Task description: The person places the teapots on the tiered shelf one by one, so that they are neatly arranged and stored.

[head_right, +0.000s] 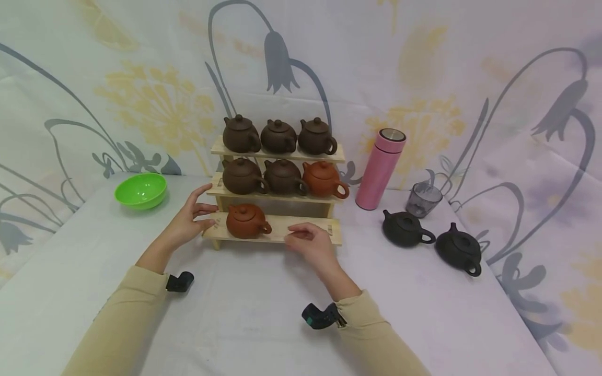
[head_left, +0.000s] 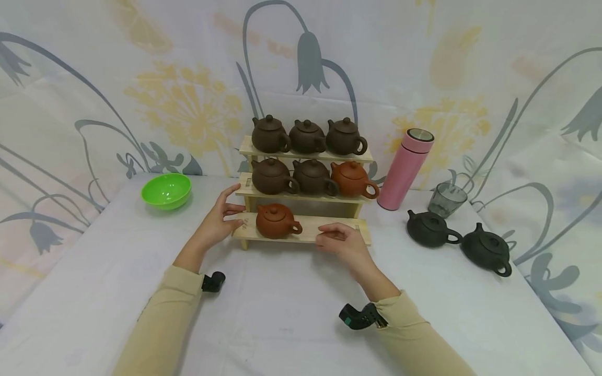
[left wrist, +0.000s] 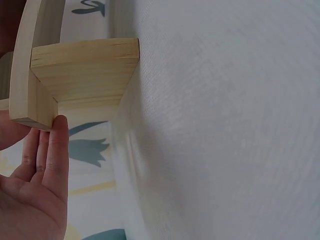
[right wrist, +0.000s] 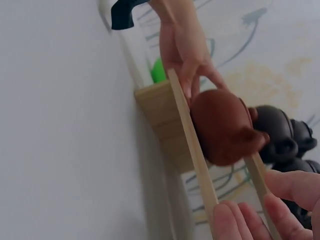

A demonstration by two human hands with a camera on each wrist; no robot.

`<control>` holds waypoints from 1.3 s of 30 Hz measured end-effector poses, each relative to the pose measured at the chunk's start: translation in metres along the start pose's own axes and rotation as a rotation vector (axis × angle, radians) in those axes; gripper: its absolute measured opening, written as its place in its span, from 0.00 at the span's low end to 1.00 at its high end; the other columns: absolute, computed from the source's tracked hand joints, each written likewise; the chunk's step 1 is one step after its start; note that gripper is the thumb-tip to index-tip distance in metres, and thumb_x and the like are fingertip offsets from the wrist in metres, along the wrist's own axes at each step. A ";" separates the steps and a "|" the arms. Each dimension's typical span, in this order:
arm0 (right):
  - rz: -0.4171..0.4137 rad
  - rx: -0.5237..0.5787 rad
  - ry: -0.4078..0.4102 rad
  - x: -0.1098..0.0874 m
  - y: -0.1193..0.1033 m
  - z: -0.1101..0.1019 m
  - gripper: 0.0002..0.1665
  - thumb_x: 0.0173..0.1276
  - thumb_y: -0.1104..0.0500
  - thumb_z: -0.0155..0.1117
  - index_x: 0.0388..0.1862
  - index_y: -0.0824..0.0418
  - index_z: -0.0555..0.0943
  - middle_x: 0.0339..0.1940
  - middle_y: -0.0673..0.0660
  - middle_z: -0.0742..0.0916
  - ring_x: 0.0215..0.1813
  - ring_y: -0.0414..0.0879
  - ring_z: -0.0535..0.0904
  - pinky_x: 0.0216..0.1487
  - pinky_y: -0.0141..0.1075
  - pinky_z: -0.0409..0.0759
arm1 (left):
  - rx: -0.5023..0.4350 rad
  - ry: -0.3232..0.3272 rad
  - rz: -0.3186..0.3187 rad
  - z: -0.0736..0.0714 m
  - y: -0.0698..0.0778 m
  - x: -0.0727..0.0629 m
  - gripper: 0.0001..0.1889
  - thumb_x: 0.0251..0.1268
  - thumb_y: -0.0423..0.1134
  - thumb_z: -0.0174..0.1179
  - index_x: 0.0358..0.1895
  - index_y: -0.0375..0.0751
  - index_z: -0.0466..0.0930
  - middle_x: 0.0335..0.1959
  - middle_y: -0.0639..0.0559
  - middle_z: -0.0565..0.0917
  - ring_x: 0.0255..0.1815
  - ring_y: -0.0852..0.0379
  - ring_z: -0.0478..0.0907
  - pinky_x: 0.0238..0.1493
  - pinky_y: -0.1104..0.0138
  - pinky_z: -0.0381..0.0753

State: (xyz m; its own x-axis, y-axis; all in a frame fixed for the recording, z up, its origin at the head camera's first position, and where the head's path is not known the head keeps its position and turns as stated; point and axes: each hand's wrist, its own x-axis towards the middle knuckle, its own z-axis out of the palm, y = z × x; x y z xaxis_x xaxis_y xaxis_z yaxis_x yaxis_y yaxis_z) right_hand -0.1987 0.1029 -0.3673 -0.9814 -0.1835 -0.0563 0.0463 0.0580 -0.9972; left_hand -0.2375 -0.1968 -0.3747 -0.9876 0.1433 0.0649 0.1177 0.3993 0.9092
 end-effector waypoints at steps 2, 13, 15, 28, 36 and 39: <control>0.000 -0.017 0.020 -0.004 0.002 -0.011 0.20 0.61 0.70 0.62 0.52 0.78 0.73 0.36 0.58 0.83 0.36 0.43 0.82 0.46 0.42 0.79 | 0.001 0.001 -0.002 0.000 -0.001 0.000 0.44 0.60 0.20 0.54 0.74 0.53 0.43 0.55 0.30 0.71 0.61 0.36 0.65 0.56 0.51 0.70; 0.043 -0.039 0.142 -0.023 0.005 -0.074 0.24 0.63 0.69 0.61 0.56 0.78 0.69 0.35 0.53 0.82 0.37 0.41 0.82 0.45 0.36 0.79 | 0.006 0.006 -0.006 -0.002 -0.001 0.000 0.44 0.61 0.20 0.54 0.74 0.54 0.43 0.55 0.30 0.71 0.61 0.36 0.65 0.56 0.51 0.69; 0.048 -0.060 0.161 -0.026 0.005 -0.085 0.25 0.64 0.67 0.61 0.57 0.78 0.68 0.35 0.52 0.82 0.38 0.41 0.82 0.46 0.35 0.79 | 0.007 0.008 -0.007 -0.002 -0.001 0.000 0.44 0.61 0.20 0.54 0.74 0.54 0.43 0.55 0.30 0.71 0.61 0.36 0.65 0.56 0.51 0.70; -0.016 0.018 0.255 -0.044 0.012 -0.153 0.12 0.61 0.64 0.66 0.44 0.60 0.78 0.35 0.49 0.84 0.38 0.42 0.83 0.44 0.34 0.79 | 0.014 0.015 -0.018 -0.001 -0.001 0.000 0.44 0.61 0.20 0.54 0.74 0.56 0.43 0.55 0.31 0.72 0.61 0.36 0.64 0.56 0.49 0.68; -0.021 0.014 0.361 -0.042 0.047 -0.218 0.21 0.55 0.60 0.73 0.48 0.61 0.79 0.39 0.49 0.85 0.39 0.45 0.84 0.42 0.35 0.80 | 0.031 0.012 -0.014 0.000 -0.002 -0.001 0.44 0.61 0.21 0.55 0.74 0.56 0.43 0.55 0.32 0.72 0.61 0.36 0.64 0.57 0.47 0.67; -0.035 0.007 0.395 -0.042 0.057 -0.236 0.25 0.53 0.60 0.74 0.50 0.63 0.78 0.40 0.49 0.84 0.38 0.43 0.84 0.40 0.34 0.80 | 0.034 0.014 -0.015 0.001 -0.003 -0.001 0.44 0.61 0.21 0.55 0.74 0.56 0.43 0.55 0.32 0.73 0.61 0.36 0.64 0.58 0.47 0.66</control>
State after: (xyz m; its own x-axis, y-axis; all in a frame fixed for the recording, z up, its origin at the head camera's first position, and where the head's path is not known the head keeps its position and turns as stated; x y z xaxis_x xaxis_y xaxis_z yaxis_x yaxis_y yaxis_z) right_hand -0.1987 0.3457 -0.4105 -0.9784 0.2069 -0.0009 0.0117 0.0510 -0.9986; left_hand -0.2364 -0.1975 -0.3775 -0.9906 0.1242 0.0572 0.1059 0.4323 0.8955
